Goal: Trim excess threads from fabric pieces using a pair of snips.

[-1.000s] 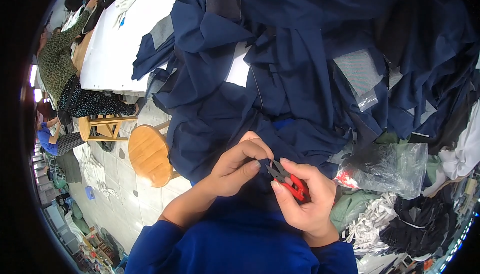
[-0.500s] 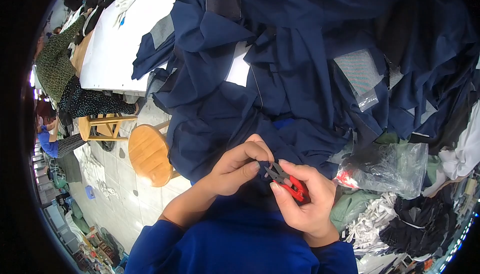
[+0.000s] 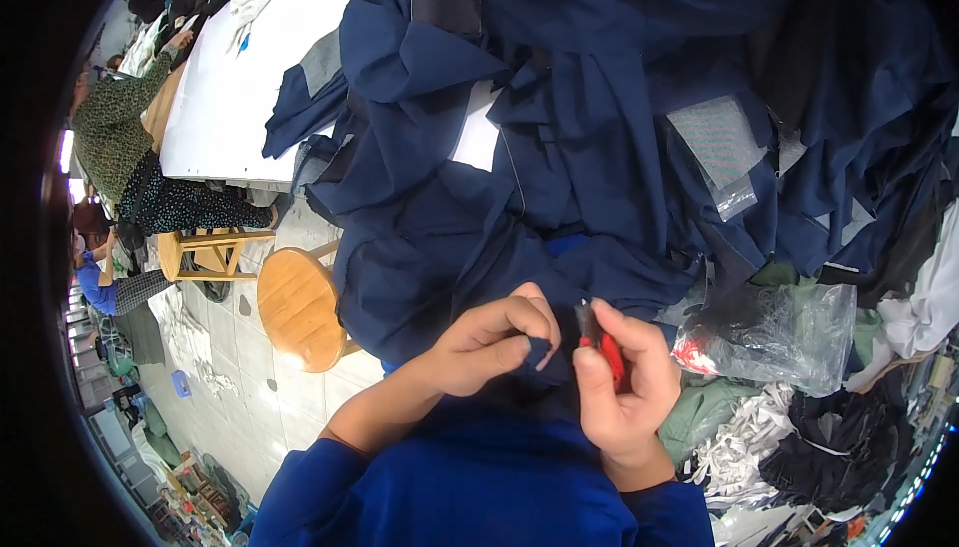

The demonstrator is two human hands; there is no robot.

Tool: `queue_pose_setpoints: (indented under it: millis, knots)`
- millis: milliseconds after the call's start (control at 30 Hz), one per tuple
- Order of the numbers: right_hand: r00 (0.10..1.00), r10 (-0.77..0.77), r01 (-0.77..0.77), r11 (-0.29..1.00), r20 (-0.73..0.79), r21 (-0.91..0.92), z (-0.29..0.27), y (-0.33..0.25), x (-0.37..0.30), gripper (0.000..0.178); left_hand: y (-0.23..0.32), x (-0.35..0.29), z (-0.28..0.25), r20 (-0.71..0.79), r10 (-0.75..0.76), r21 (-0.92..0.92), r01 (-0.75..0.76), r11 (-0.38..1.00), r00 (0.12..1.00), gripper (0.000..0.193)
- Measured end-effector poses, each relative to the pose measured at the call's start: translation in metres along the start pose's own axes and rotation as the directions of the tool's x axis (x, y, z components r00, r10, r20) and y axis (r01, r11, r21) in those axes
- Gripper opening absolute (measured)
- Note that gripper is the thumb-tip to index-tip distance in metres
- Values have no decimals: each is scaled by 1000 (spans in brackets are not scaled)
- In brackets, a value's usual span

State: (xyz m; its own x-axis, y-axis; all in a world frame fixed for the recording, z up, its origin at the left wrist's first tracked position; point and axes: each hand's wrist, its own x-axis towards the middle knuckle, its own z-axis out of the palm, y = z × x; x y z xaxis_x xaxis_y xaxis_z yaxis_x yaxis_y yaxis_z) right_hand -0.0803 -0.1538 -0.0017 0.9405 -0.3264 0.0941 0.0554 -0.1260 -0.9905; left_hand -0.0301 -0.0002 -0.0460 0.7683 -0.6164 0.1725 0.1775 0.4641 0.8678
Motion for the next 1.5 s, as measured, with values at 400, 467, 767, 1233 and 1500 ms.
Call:
queue_pose_setpoints:
  millis: [400,467,767,1233,1500]
  knots:
    - [954,-115,153,981,277,-120,-3,-12,9,32,6,-2,-7,39,-116,-285,122,951,992,21]
    - [952,-113,160,976,286,-145,-4,-13,10,31,7,-2,-7,37,-115,-287,121,950,993,21]
    - [947,-119,177,968,298,-177,-4,-15,13,31,9,-1,-11,63,-157,-332,169,928,986,23]
    - [931,-113,204,950,346,-238,-11,-20,15,29,6,-4,-15,141,-235,-365,271,891,962,25]
    - [924,-130,223,947,360,-229,-10,-24,12,30,9,-5,-15,181,-253,-383,305,872,950,26]
